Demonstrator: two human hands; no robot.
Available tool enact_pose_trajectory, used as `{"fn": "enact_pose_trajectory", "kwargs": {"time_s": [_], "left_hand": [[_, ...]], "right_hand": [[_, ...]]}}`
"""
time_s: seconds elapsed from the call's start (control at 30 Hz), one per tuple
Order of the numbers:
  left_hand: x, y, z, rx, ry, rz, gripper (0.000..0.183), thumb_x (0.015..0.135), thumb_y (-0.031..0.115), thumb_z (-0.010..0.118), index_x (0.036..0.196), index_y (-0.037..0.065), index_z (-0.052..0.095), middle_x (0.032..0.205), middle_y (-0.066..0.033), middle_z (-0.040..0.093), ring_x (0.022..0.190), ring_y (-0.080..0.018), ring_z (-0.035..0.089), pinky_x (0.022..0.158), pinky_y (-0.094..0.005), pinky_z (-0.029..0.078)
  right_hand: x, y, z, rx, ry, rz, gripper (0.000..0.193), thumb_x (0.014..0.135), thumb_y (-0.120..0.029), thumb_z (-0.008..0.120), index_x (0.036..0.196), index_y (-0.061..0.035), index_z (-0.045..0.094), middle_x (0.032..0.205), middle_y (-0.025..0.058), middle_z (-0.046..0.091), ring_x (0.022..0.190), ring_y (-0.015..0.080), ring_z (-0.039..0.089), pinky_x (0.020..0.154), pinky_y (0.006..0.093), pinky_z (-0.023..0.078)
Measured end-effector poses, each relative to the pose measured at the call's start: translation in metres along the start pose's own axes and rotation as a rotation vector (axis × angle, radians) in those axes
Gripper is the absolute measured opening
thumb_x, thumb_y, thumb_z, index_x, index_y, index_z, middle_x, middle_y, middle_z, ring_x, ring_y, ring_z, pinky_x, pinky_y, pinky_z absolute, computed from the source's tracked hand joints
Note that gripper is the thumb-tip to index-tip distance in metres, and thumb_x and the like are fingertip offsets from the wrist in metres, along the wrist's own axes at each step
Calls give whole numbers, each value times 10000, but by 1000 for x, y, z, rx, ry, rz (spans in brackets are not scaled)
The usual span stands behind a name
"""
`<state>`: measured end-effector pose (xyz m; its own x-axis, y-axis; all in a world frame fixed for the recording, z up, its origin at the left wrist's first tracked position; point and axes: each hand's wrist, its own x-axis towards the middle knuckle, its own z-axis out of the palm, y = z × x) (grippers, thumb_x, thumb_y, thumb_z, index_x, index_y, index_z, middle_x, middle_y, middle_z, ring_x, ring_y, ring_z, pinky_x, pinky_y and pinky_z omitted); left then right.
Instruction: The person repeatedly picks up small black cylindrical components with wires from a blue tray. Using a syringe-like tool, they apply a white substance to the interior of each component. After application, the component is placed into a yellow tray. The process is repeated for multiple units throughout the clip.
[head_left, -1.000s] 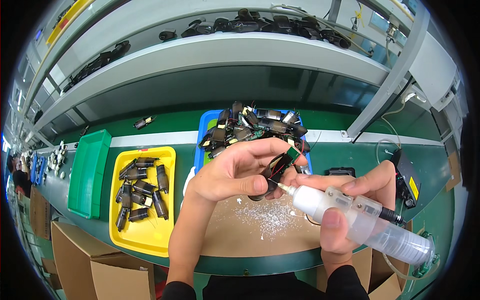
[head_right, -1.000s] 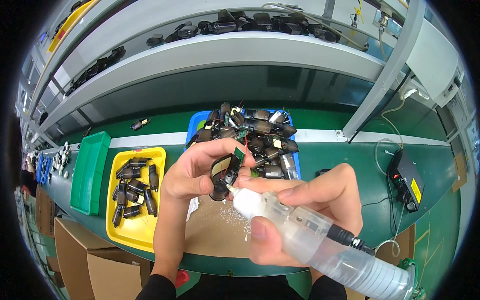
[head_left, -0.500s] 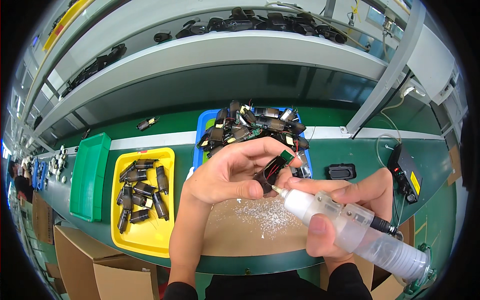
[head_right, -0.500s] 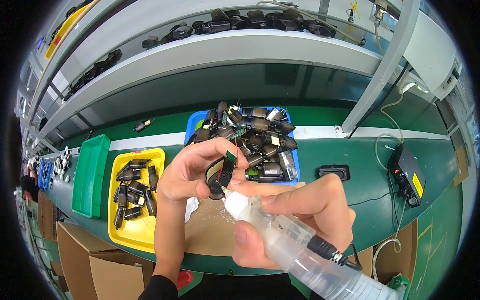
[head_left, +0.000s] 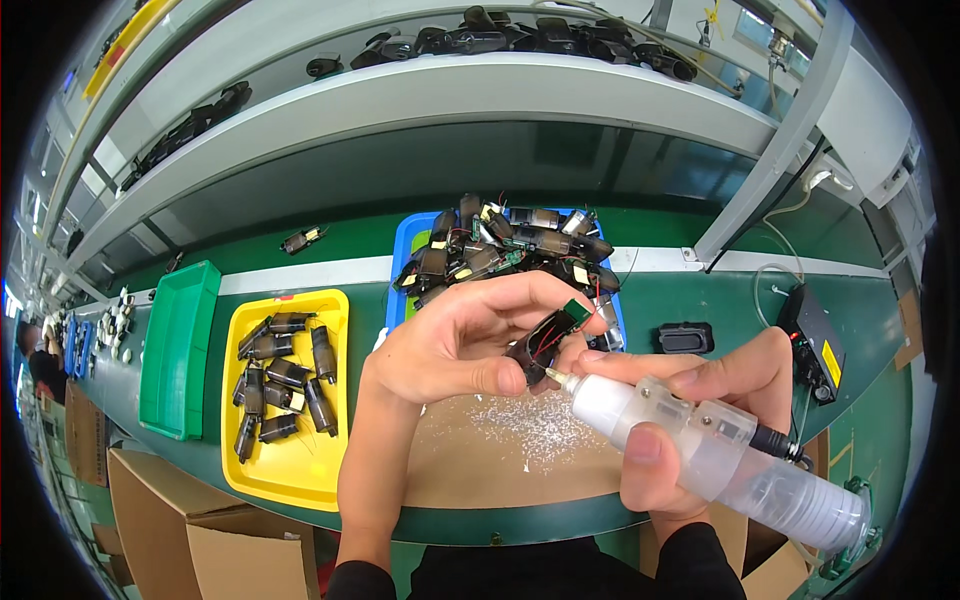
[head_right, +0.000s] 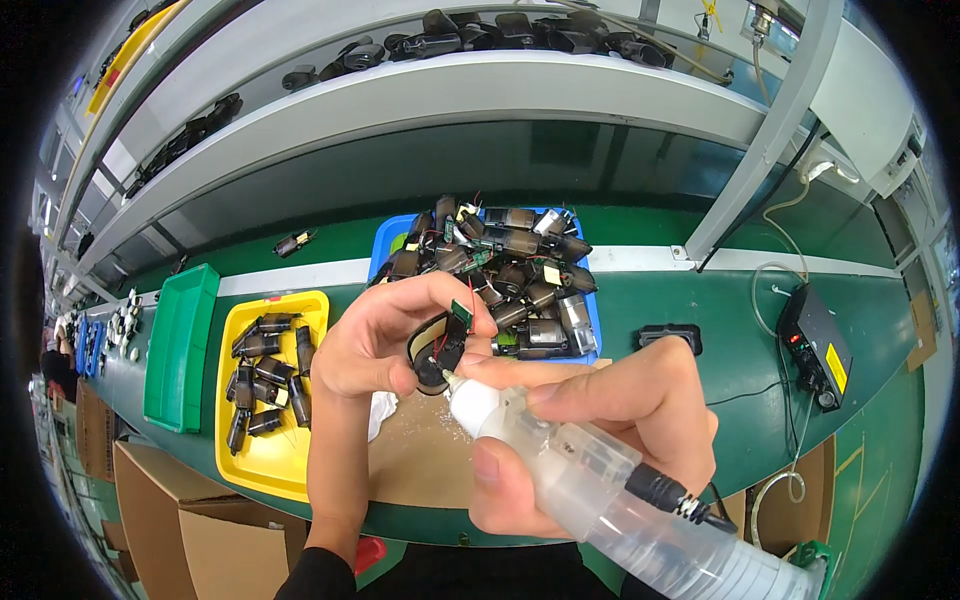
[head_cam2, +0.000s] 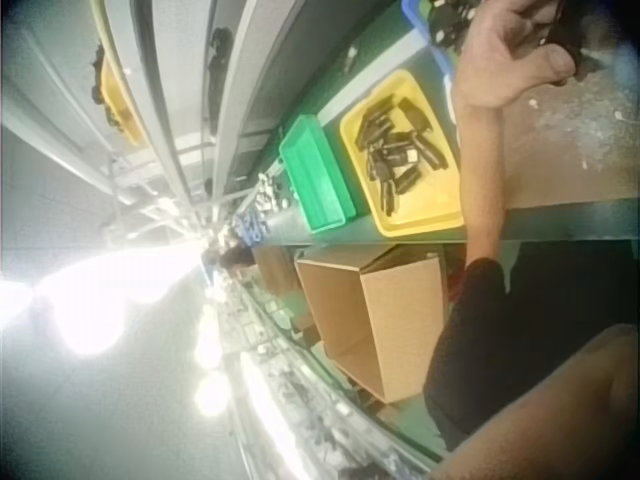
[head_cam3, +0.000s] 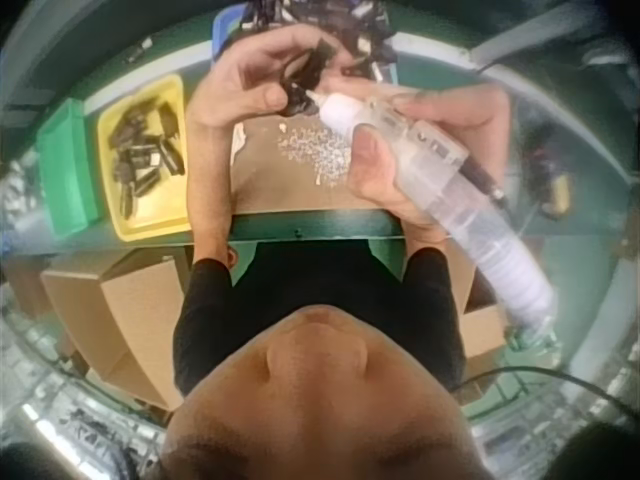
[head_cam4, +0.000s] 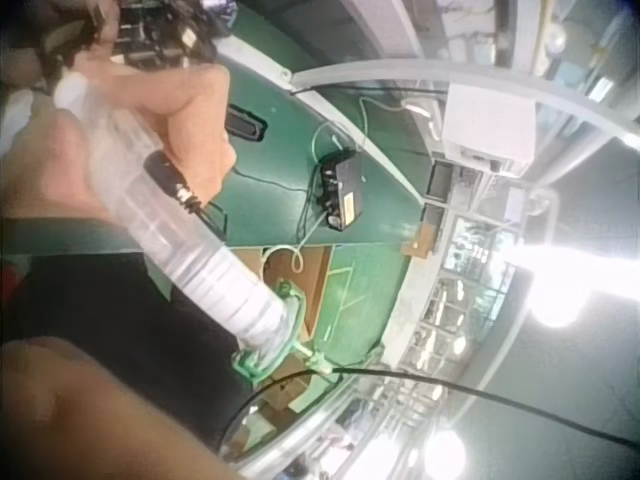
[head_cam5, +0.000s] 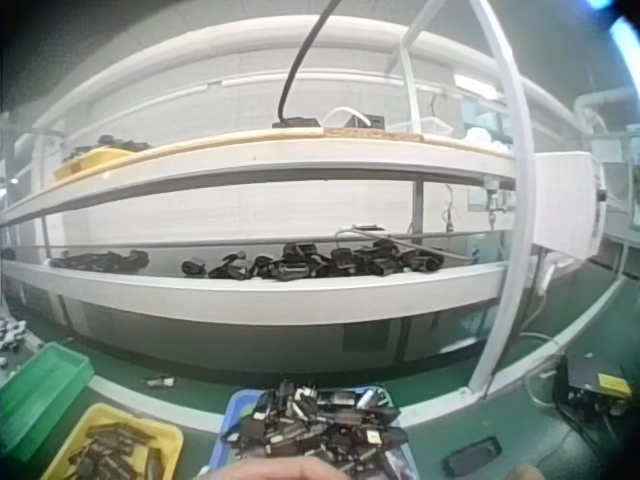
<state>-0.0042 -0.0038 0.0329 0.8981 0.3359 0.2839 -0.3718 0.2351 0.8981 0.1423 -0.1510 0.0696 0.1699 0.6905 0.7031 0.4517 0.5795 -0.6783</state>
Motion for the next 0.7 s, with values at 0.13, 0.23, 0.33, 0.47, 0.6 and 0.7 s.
{"fn": "enact_pose_trajectory", "kwargs": {"time_s": [0.13,0.23,0.33,0.47,0.6,0.7], "left_hand": [[1,-1,-2,24,-18,23,775,661,452,806,1165,-52,501,1126,-122,559,1015,-205,564,902,-333,433],[0,-1,-1,12,-9,46,762,673,441,802,1165,-56,499,1122,-125,560,1005,-206,566,894,-336,434],[0,-2,-2,15,-19,65,757,682,436,797,1165,-63,496,1119,-129,559,1001,-208,565,890,-338,434],[-1,1,-2,25,-38,37,757,684,437,795,1164,-66,496,1108,-131,561,993,-207,565,887,-337,433],[0,1,0,9,-24,39,753,686,438,793,1160,-67,498,1095,-131,565,983,-206,565,879,-334,432],[-1,1,-2,10,-40,29,752,686,439,793,1159,-66,499,1092,-130,567,982,-207,565,876,-334,431]], "right_hand": [[-1,1,-1,16,-4,11,487,663,-121,803,891,3,391,862,230,669,844,211,681,704,257,525],[-2,1,-4,20,-15,30,481,665,-118,801,888,3,392,859,228,668,847,208,679,712,261,524],[-1,-1,-4,8,-21,20,478,670,-116,796,891,4,389,863,230,666,853,210,677,717,264,524],[-2,3,0,71,3,11,479,677,-117,792,893,7,383,874,239,663,861,218,675,720,271,525],[-2,2,1,83,18,24,481,679,-120,793,890,9,380,880,232,658,861,229,677,720,272,526],[-2,1,3,83,26,41,480,683,-120,792,887,11,378,869,209,652,866,242,679,718,272,528]]}}
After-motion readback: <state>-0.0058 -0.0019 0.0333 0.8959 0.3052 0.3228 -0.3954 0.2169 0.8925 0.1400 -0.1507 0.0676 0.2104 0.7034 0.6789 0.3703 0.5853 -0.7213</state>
